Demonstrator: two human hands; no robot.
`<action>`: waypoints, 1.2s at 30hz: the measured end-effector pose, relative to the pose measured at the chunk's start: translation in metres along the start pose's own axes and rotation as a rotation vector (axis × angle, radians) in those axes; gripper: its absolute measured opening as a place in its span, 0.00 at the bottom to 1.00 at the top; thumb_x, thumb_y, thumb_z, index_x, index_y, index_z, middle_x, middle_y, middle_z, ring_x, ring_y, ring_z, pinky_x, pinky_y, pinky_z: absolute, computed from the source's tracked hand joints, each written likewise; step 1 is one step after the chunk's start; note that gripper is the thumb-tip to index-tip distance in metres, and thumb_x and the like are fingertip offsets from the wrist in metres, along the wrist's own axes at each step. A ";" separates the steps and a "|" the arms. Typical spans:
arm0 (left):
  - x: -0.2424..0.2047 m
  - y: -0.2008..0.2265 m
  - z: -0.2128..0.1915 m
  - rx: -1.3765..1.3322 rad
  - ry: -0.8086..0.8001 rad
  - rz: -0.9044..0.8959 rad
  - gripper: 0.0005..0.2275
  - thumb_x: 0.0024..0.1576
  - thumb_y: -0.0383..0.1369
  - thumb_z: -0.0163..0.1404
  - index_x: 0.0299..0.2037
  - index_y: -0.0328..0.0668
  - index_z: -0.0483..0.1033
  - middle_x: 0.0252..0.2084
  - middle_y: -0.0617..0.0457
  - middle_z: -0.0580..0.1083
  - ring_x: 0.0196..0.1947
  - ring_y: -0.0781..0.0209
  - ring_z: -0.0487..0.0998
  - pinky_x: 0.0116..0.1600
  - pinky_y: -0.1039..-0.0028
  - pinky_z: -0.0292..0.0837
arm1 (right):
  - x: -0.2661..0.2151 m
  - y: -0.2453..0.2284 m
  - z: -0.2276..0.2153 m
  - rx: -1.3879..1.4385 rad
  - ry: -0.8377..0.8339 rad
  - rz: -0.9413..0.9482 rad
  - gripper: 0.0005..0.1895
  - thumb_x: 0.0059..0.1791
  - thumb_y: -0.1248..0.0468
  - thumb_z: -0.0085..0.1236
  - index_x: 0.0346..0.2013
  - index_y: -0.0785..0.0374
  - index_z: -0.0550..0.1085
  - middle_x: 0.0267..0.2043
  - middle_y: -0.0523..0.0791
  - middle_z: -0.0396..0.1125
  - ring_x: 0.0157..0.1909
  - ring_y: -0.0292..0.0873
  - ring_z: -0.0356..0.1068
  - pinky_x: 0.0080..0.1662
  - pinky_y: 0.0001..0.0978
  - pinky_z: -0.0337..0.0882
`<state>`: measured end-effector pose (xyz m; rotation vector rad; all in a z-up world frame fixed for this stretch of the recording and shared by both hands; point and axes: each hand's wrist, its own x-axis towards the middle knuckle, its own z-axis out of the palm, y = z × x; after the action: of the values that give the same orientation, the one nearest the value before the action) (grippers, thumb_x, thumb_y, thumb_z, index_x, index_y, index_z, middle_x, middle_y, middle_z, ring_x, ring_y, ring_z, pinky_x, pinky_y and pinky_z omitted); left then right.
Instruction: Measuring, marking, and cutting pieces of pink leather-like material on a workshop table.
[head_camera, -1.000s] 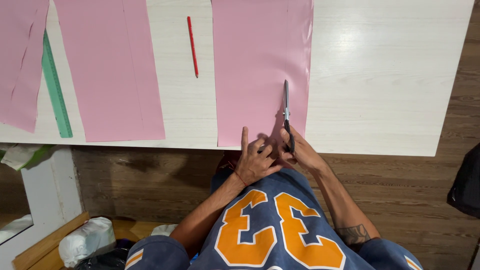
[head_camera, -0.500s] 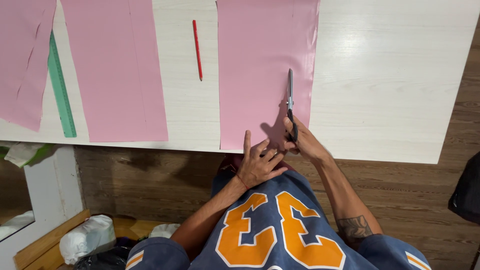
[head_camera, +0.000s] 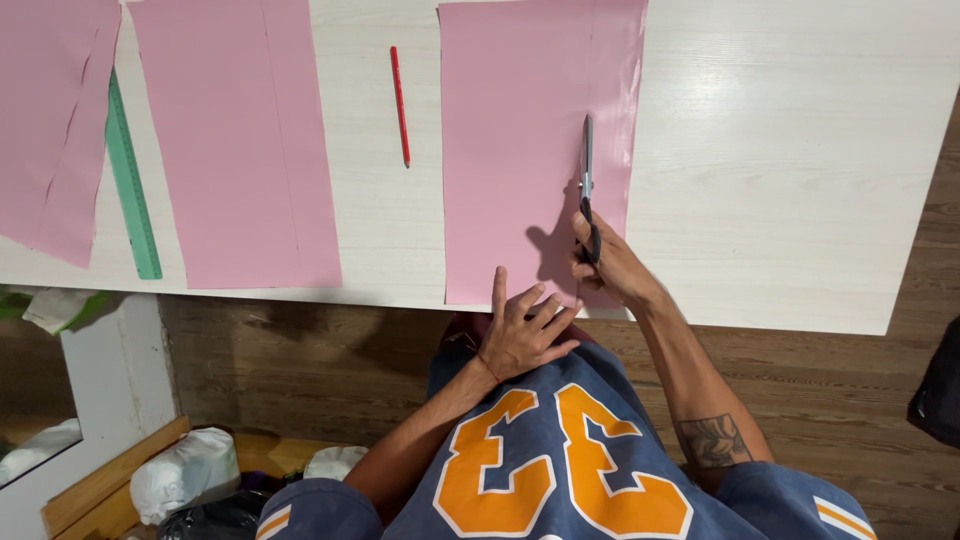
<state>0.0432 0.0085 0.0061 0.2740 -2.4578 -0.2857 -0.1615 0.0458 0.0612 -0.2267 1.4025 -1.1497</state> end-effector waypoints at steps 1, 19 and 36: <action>-0.001 -0.001 0.001 0.000 -0.001 0.000 0.19 0.60 0.53 0.52 0.52 0.56 0.82 0.49 0.52 0.75 0.57 0.47 0.73 0.67 0.19 0.63 | 0.004 0.005 -0.004 0.001 0.000 0.001 0.26 0.58 0.33 0.43 0.50 0.51 0.61 0.20 0.40 0.54 0.17 0.30 0.44 0.21 0.25 0.42; -0.004 -0.002 0.006 0.012 0.002 0.021 0.21 0.59 0.53 0.51 0.56 0.55 0.81 0.49 0.53 0.73 0.55 0.48 0.72 0.66 0.18 0.64 | 0.031 -0.012 -0.014 -0.089 0.016 -0.007 0.27 0.57 0.30 0.42 0.42 0.48 0.59 0.17 0.37 0.50 0.19 0.33 0.43 0.24 0.29 0.42; 0.000 -0.003 0.004 0.017 0.006 0.023 0.20 0.59 0.53 0.51 0.56 0.56 0.82 0.48 0.53 0.73 0.55 0.48 0.71 0.65 0.19 0.66 | 0.062 -0.036 -0.028 -0.175 0.024 0.007 0.29 0.56 0.27 0.41 0.44 0.47 0.58 0.18 0.35 0.50 0.18 0.31 0.43 0.23 0.28 0.42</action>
<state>0.0418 0.0060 0.0022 0.2539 -2.4567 -0.2538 -0.2167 -0.0035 0.0402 -0.3330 1.5250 -1.0277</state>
